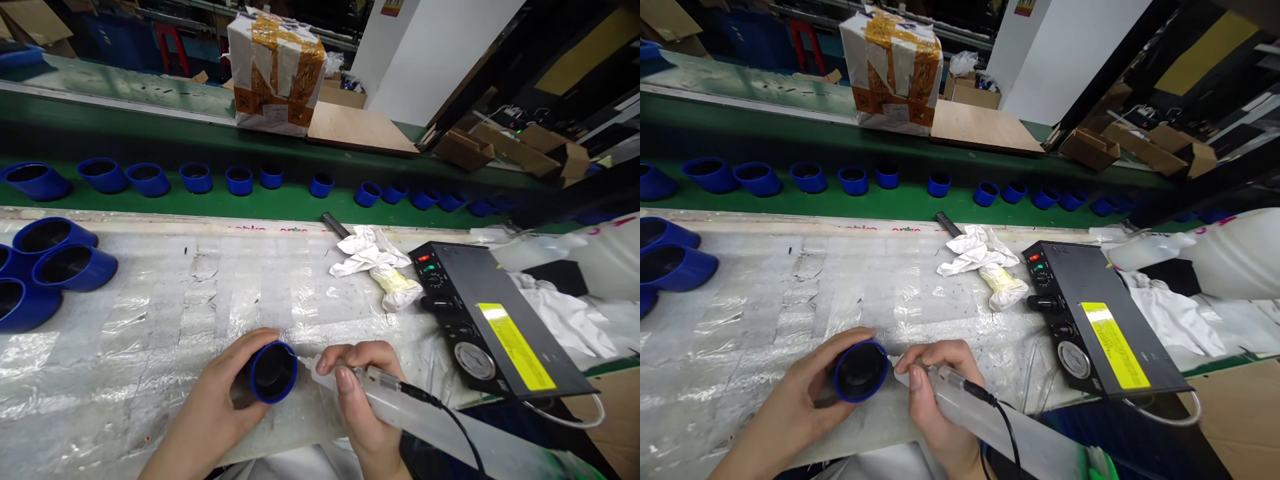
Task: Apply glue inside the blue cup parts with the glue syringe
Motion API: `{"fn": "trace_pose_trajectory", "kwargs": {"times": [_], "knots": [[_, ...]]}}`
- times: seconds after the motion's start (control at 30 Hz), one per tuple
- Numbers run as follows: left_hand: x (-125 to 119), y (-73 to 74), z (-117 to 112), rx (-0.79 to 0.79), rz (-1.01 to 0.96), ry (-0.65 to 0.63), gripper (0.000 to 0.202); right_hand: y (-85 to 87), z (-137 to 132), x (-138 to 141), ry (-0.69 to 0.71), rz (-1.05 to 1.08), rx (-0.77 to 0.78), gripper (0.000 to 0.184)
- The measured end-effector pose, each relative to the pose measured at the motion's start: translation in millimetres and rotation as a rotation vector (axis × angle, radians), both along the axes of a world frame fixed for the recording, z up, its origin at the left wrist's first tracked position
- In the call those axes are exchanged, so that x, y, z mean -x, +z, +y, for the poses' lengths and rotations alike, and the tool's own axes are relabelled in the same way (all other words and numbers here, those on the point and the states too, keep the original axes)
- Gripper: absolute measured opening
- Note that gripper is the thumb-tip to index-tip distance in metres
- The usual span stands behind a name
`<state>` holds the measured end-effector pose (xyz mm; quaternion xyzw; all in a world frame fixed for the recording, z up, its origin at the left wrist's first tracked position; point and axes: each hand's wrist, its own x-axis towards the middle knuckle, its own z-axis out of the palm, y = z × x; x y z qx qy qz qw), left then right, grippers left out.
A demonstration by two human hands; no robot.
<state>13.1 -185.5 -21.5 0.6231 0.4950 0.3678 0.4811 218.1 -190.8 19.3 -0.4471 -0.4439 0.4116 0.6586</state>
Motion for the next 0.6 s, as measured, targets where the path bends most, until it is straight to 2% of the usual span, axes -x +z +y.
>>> {"fn": "trace_pose_trajectory", "kwargs": {"times": [0.13,0.3,0.4,0.6], "knots": [[-0.5,3.1,1.4,0.012,0.004,0.004,0.067,2.4,-5.1,-4.2,0.053,-0.089,-0.062,0.009],[-1.7,6.1,4.5,0.020,0.008,0.003,0.068,1.0,-12.0,-11.7,0.025,-0.188,-0.065,0.008],[-3.6,9.1,4.5,0.019,0.001,0.020,0.068,-0.3,-15.2,-16.7,0.074,-0.279,-0.114,0.014],[-4.9,15.2,4.0,0.022,0.001,0.032,0.063,1.0,-20.3,-20.4,0.078,-0.319,-0.102,0.017]]}}
